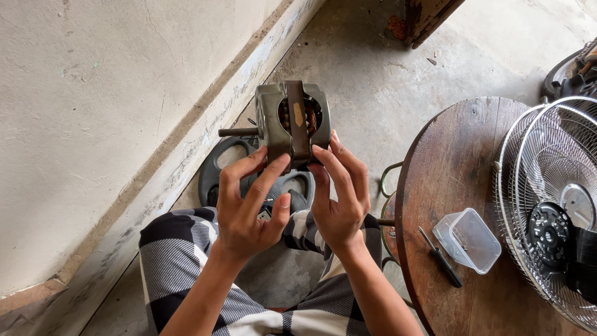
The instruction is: The person disassembles an electric fan motor, removes the end cap, and then reassembles it by placing the end cap back on and securing it with screws using a screwdriver.
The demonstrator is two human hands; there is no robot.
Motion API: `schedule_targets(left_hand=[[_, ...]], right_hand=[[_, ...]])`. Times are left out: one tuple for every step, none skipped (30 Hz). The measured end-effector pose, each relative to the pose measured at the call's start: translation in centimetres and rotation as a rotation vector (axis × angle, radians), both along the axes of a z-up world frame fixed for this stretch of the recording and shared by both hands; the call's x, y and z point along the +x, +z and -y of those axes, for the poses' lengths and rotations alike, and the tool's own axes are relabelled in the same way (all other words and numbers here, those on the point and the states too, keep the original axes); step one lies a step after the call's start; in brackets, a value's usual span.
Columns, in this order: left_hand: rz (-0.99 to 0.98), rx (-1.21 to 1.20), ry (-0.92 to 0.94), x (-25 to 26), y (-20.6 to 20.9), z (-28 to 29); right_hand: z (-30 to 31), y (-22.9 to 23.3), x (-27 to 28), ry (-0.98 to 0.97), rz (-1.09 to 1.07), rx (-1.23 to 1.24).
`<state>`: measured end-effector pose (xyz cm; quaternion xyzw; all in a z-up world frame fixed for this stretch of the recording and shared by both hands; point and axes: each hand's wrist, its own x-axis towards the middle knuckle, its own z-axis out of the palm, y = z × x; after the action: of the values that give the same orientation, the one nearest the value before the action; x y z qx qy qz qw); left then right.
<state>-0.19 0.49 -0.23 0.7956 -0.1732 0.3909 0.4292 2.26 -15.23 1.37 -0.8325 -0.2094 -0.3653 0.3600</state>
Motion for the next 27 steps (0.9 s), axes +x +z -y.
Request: schedule_targets(left_hand=[[-0.01,-0.007,-0.002,-0.08,0.1,0.1],[-0.021,-0.013,-0.003,-0.18,0.19,0.14],[-0.031,-0.019,-0.004,-0.23,0.28,0.19],[-0.031,-0.019,-0.007,-0.26,0.35,0.28],[-0.031,-0.019,-0.01,-0.27,0.42,0.38],[-0.031,-0.019,-0.015,-0.23,0.47,0.43],[-0.029,-0.019,-0.017,-0.16,0.5,0.43],[-0.029,-0.02,-0.02,-0.13,0.49,0.43],[-0.029,-0.02,-0.022,-0.11,0.47,0.42],[-0.022,-0.015,-0.013,-0.08,0.44,0.41],[-0.015,-0.01,-0.005,-0.03,0.41,0.4],[-0.009,-0.006,0.003,-0.02,0.37,0.38],[-0.004,0.021,0.015,-0.04,0.34,0.32],[0.003,0.049,0.029,-0.04,0.33,0.18],[0.01,0.077,0.042,-0.03,0.33,0.04],[0.016,0.084,0.04,0.02,0.32,-0.1],[0.021,0.091,0.039,0.08,0.29,-0.25],[0.024,0.098,0.036,0.09,0.24,-0.33],[0.03,0.102,0.033,0.15,0.16,-0.37],[0.037,0.105,0.032,0.26,0.07,-0.41],[0.044,0.109,0.031,0.34,-0.02,-0.43],[0.048,0.108,0.029,0.34,-0.11,-0.42],[0.052,0.107,0.028,0.31,-0.19,-0.38],[0.058,0.107,0.027,0.36,-0.24,-0.36],[0.059,0.106,0.024,0.45,-0.29,-0.37],[0.06,0.103,0.021,0.52,-0.37,-0.35],[0.061,0.101,0.018,0.56,-0.44,-0.35]], right_hand=[[0.09,0.0,-0.02,0.008,-0.001,0.01],[0.15,0.0,-0.03,0.018,-0.002,0.021],[0.18,-0.01,-0.03,0.027,-0.002,0.032],[0.19,-0.01,-0.02,0.027,0.003,0.027],[0.2,-0.02,0.01,0.027,0.008,0.023],[0.21,-0.01,0.06,0.025,0.014,0.018],[0.2,-0.01,0.11,0.025,0.017,0.017],[0.17,-0.03,0.11,0.025,0.018,0.016],[0.13,-0.06,0.1,0.026,0.018,0.014],[0.09,-0.06,0.07,0.026,0.022,0.012],[0.04,-0.06,0.02,0.026,0.025,0.01],[0.0,-0.06,-0.01,0.026,0.028,0.008],[-0.04,-0.05,-0.04,0.026,0.031,0.007],[-0.11,-0.01,-0.02,0.027,0.036,0.007],[-0.18,0.03,0.01,0.027,0.041,0.006],[-0.24,0.06,0.05,0.021,0.047,0.001],[-0.31,0.07,0.08,0.016,0.054,-0.004],[-0.34,0.07,0.03,0.008,0.059,-0.009],[-0.35,0.07,0.02,0.005,0.062,-0.014],[-0.39,0.06,0.1,0.003,0.067,-0.019],[-0.42,0.05,0.16,0.002,0.071,-0.024],[-0.43,0.05,0.14,0.002,0.068,-0.025],[-0.41,0.08,0.08,0.003,0.066,-0.026],[-0.4,0.13,0.1,0.005,0.065,-0.026],[-0.39,0.17,0.13,0.005,0.067,-0.03],[-0.37,0.21,0.13,0.005,0.067,-0.036],[-0.35,0.23,0.12,0.005,0.068,-0.042]])
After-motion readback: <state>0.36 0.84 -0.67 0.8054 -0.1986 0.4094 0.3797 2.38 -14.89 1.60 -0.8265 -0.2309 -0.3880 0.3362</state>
